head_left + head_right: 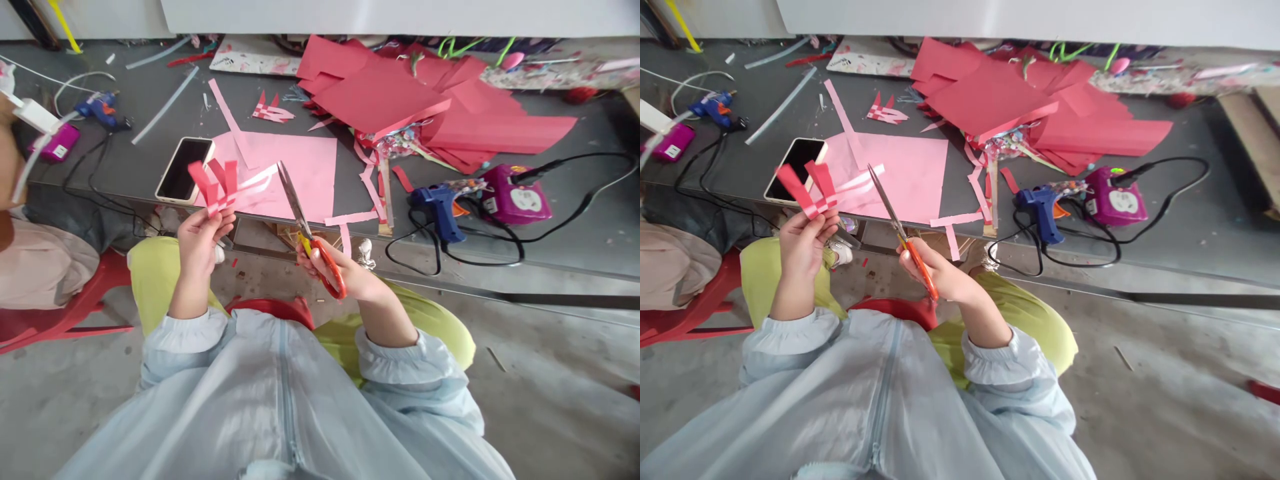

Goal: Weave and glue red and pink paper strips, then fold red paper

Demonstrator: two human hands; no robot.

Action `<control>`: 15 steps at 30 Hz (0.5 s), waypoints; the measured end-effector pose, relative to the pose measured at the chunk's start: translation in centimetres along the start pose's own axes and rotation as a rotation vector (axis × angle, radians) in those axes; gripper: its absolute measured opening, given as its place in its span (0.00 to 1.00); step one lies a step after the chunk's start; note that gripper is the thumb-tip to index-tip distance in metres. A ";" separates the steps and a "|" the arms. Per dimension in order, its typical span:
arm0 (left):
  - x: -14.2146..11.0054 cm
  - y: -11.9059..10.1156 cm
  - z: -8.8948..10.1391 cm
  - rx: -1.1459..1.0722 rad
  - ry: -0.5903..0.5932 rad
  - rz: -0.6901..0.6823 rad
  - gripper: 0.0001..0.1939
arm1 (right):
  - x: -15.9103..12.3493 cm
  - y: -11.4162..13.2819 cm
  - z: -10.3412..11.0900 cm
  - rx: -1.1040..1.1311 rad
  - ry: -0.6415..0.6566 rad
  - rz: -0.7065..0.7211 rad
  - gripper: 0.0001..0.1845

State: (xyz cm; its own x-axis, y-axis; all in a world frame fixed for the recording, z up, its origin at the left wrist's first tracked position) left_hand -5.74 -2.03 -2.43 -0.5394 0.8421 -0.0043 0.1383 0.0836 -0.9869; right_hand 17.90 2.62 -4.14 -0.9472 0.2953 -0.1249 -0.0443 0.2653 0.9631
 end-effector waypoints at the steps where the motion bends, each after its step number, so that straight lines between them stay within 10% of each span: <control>1: -0.1 -0.6 -0.1 0.013 0.017 -0.043 0.16 | -0.2 0.3 0.2 0.004 -0.012 0.010 0.29; 6: -0.7 -2.2 -1.2 0.044 0.139 -0.160 0.20 | -1.2 1.7 0.9 0.050 -0.040 0.067 0.28; 15: -1.9 -5.4 -1.5 0.240 -0.135 -0.343 0.15 | -0.7 0.1 -1.0 0.031 0.091 0.042 0.25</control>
State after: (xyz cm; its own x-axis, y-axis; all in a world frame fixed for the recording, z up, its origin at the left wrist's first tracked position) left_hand -4.21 -3.29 3.17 -0.6267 0.7084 0.3248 -0.2560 0.2065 -0.9444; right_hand 18.27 1.50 -3.70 -0.9729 0.2227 -0.0615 0.0043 0.2837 0.9589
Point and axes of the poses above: each hand's wrist, its own x-axis towards the middle knuckle, its own z-axis out of the back of the hand, y = z × x, the point moved 9 cm from there along x, towards the middle knuckle, and after that the axes turned 13 degrees about y, right-handed, at the moved point
